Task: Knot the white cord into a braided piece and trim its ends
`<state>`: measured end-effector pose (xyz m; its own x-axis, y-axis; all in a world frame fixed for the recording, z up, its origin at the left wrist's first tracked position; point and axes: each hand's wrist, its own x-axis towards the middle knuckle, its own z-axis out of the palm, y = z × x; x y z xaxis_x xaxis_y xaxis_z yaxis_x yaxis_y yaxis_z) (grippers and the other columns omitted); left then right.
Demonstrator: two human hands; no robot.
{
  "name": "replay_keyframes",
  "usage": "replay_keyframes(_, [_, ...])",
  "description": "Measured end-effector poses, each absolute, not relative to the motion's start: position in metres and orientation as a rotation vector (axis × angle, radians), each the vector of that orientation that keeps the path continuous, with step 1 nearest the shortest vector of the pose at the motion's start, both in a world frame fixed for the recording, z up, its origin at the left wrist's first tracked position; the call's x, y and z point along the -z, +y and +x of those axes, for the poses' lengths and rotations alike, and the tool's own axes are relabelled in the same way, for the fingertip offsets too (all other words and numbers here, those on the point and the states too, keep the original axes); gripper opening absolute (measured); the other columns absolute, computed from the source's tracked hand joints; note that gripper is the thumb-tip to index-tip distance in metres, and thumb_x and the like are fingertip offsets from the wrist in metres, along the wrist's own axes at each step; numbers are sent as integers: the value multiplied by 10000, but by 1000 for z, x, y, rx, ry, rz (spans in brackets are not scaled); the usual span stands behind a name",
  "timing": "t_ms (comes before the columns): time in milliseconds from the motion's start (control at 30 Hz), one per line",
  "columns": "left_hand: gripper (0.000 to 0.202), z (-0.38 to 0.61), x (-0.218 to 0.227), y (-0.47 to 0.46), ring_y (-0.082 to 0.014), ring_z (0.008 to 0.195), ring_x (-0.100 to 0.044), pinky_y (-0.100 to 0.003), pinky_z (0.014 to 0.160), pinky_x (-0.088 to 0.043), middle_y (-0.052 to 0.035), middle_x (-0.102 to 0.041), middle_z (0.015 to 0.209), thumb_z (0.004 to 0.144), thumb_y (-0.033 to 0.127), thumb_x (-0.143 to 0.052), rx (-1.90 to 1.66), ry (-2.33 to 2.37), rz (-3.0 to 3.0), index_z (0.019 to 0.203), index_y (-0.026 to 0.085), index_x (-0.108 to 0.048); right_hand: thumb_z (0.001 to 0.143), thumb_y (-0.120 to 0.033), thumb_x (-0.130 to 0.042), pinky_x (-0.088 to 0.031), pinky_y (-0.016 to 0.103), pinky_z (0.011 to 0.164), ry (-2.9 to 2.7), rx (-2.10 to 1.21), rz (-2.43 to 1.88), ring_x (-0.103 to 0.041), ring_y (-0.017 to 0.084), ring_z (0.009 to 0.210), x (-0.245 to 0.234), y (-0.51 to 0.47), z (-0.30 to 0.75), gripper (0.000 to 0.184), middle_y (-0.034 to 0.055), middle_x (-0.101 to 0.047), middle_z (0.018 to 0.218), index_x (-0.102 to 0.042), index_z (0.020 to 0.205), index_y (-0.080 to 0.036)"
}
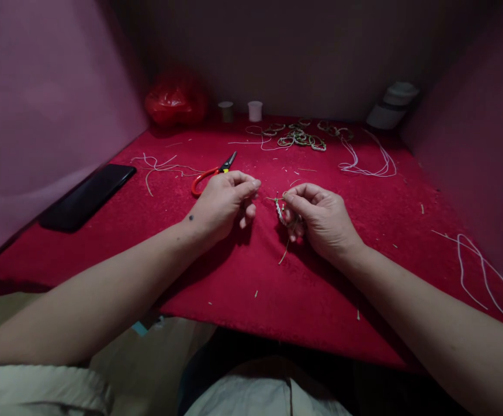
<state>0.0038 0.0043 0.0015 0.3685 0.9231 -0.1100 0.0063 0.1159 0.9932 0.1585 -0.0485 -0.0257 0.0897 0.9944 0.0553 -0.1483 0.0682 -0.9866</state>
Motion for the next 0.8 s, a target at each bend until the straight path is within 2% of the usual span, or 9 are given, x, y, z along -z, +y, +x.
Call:
replay_keyframes(133, [245, 5, -8, -7, -53, 299, -408, -172, 291, -259, 32, -505, 412, 817, 258, -603, -741, 1027, 1450, 605, 151, -541, 830, -248, -613, -358, 181, 299, -1108, -1090, -1116, -459, 57, 313, 26, -49, 156, 143, -51, -585, 531, -542, 726, -182])
replay_keyframes(300, [232, 8, -6, -9, -46, 284, -389, -168, 292, -268, 21, -528, 414, 843, 220, -566, -577, 989, 1393, 630, 133, -594, 841, -241, -601, -358, 175, 307, -1162, -1053, -1145, -468, 54, 320, 27, -50, 154, 122, -54, -584, 532, -547, 751, -179])
replay_keyframes(467, [244, 9, -4, -5, -49, 304, -426, -162, 312, -311, 10, -550, 437, 873, 173, -523, -614, 934, 1297, 644, 119, -590, 847, -239, -601, -356, 175, 308, -1208, -1079, -1149, -468, 56, 322, 27, -52, 154, 115, -56, -581, 526, -548, 773, -170])
replay_keyframes(800, [200, 7, -5, -4, -43, 290, -413, -163, 301, -294, 23, -556, 450, 869, 173, -518, -594, 981, 1448, 680, 135, -573, 853, -228, -585, -352, 173, 310, -1247, -1123, -1128, -454, 48, 318, 26, -52, 153, 115, -62, -567, 525, -543, 765, -167])
